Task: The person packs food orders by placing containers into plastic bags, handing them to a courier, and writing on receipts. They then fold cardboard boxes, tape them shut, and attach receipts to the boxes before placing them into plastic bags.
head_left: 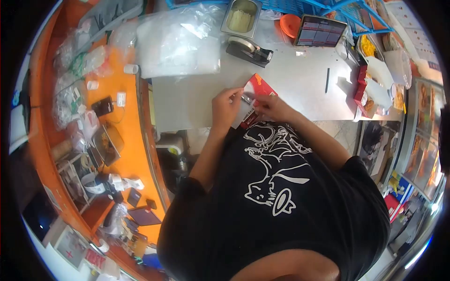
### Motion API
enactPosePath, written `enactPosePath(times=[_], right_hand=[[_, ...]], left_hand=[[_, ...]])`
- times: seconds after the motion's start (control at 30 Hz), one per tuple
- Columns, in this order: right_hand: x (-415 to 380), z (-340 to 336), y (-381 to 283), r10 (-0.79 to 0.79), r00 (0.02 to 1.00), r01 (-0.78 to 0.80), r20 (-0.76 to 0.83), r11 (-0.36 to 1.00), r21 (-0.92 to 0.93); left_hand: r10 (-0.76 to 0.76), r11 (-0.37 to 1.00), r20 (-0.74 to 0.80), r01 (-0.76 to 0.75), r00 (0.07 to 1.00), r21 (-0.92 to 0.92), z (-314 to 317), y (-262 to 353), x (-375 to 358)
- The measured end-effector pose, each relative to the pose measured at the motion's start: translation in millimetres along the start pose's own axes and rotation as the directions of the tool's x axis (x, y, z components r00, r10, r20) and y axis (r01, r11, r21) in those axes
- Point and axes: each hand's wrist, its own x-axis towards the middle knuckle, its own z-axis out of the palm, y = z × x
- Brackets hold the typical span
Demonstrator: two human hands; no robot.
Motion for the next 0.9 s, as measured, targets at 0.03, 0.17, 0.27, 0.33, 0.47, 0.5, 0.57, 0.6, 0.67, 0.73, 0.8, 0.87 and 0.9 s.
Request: enactPosePath(times=[0.03, 0.17, 0.27, 0.33, 0.47, 0.5, 0.57, 0.6, 0.67, 0.73, 0.8, 0.87, 0.9], right_hand=[[-4, -6, -18, 0.099, 0.991, -0.105, -0.095, 0.993, -0.061], [-17, -33, -8, 0.126, 0.987, -0.144, -0.102, 0.97, -0.197], [-21, -30, -11, 0.117, 0.976, -0.139, -0.183, 0.984, -0.111], [-22, -19, -17, 0.174, 0.949, -0.183, -0.262, 0.983, -0.011], [-29, 7, -25, 0.373, 0.865, -0.274, -0.336, 0.912, 0.305], [-27, 16, -20, 0.418, 0.844, -0.303, -0.336, 0.888, 0.345], [-20, 28, -10, 0.457, 0.832, -0.339, -0.314, 0.867, 0.364], [-17, 32, -8, 0.492, 0.821, -0.376, -0.292, 0.849, 0.371], [-11, 35, -4, 0.482, 0.821, -0.38, -0.305, 0.861, 0.338], [-7, 34, -4, 0.466, 0.82, -0.377, -0.332, 0.877, 0.298], [-9, 35, -6, 0.472, 0.814, -0.41, -0.338, 0.88, 0.241], [-10, 35, -11, 0.469, 0.812, -0.426, -0.347, 0.883, 0.198], [-9, 34, -13, 0.465, 0.808, -0.438, -0.363, 0.885, 0.158]], left_hand=[[-0.015, 0.999, 0.015, 0.015, 1.0, -0.035, 4, 2, 0], [-0.026, 0.995, 0.134, 0.013, 0.991, 0.102, 19, 5, 15], [0.097, 0.969, 0.154, -0.129, 0.983, 0.212, 23, -3, 28], [0.031, 0.992, 0.119, -0.044, 0.992, 0.115, 20, 2, 31], [-0.009, 0.989, 0.107, -0.007, 0.994, 0.145, -4, 11, 18], [0.008, 0.988, 0.09, -0.021, 0.996, 0.15, -7, 8, 14], [0.018, 0.986, 0.078, -0.031, 0.997, 0.162, -10, -7, 7], [0.068, 0.977, 0.056, -0.078, 0.996, 0.199, -8, -16, 7], [0.117, 0.964, 0.037, -0.123, 0.992, 0.238, -6, -31, 1], [-0.04, 0.991, 0.034, 0.036, 0.999, 0.128, -3, -32, 2], [-0.106, 0.991, 0.057, 0.102, 0.993, 0.082, -3, -40, 4], [-0.168, 0.985, 0.073, 0.166, 0.983, 0.039, -5, -49, 8], [-0.285, 0.951, 0.146, 0.298, 0.947, -0.082, -7, -52, 12]])
